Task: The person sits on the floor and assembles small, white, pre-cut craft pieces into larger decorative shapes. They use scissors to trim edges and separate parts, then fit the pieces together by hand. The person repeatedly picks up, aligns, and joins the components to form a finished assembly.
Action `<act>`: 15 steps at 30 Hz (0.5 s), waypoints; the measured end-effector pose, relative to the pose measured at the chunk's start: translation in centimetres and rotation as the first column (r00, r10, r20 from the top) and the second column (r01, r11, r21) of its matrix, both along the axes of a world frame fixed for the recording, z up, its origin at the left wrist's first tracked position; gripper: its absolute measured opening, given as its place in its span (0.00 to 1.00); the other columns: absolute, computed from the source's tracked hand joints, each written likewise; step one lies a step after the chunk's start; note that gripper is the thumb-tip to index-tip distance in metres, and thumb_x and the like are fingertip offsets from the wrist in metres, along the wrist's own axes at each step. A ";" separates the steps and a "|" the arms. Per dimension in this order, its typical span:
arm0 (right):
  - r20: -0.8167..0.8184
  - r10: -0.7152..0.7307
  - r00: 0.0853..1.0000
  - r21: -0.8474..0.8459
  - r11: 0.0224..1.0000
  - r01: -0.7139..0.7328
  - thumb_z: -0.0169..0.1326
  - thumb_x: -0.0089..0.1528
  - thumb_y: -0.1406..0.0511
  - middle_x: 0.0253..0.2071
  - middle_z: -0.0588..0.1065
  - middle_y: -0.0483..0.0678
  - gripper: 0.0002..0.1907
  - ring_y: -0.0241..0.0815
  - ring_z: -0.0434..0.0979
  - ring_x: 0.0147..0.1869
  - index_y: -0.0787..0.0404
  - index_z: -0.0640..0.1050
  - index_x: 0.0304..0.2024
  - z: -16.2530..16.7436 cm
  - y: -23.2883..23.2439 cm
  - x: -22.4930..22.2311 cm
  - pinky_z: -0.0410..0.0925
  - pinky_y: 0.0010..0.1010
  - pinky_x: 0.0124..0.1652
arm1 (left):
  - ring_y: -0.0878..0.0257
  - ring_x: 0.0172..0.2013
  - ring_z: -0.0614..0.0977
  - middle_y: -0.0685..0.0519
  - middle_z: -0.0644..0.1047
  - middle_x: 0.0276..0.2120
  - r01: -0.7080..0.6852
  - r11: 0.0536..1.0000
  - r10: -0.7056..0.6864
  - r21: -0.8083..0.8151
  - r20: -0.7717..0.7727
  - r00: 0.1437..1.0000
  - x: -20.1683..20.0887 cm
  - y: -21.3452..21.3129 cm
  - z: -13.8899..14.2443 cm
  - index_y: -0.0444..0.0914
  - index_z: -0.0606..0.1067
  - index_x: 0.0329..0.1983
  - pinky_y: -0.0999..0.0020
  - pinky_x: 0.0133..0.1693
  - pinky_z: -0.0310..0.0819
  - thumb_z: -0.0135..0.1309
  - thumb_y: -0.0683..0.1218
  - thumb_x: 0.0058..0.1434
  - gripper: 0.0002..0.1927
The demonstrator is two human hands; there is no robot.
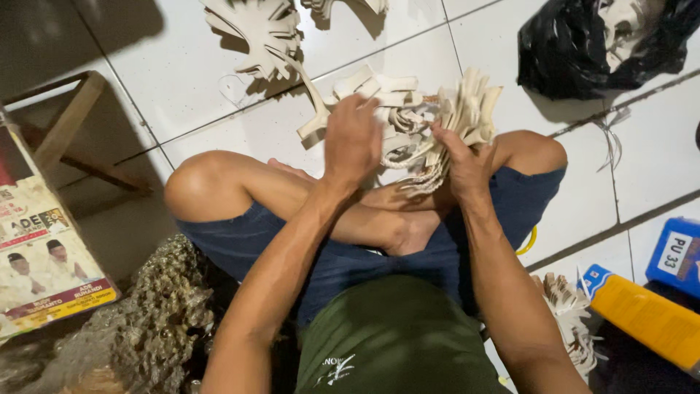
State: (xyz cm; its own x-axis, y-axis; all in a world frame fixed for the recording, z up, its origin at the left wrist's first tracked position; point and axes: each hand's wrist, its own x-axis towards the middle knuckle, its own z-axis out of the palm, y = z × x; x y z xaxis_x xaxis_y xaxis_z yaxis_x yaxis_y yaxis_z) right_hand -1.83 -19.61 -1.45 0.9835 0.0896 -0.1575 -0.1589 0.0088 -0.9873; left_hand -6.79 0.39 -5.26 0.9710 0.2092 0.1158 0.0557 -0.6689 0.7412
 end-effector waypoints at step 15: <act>-0.019 -0.234 0.972 0.466 0.858 0.216 0.48 0.60 0.73 0.46 0.78 0.59 0.19 0.50 0.80 0.52 0.78 0.73 0.52 9.8 -13.3 0.8 0.75 0.37 0.57 | 0.36 0.71 0.53 0.32 0.53 0.72 0.339 0.918 -0.335 0.205 -0.054 0.941 0.5 -1.7 0.6 0.39 0.66 0.70 0.38 0.68 0.43 0.56 0.49 0.60 0.33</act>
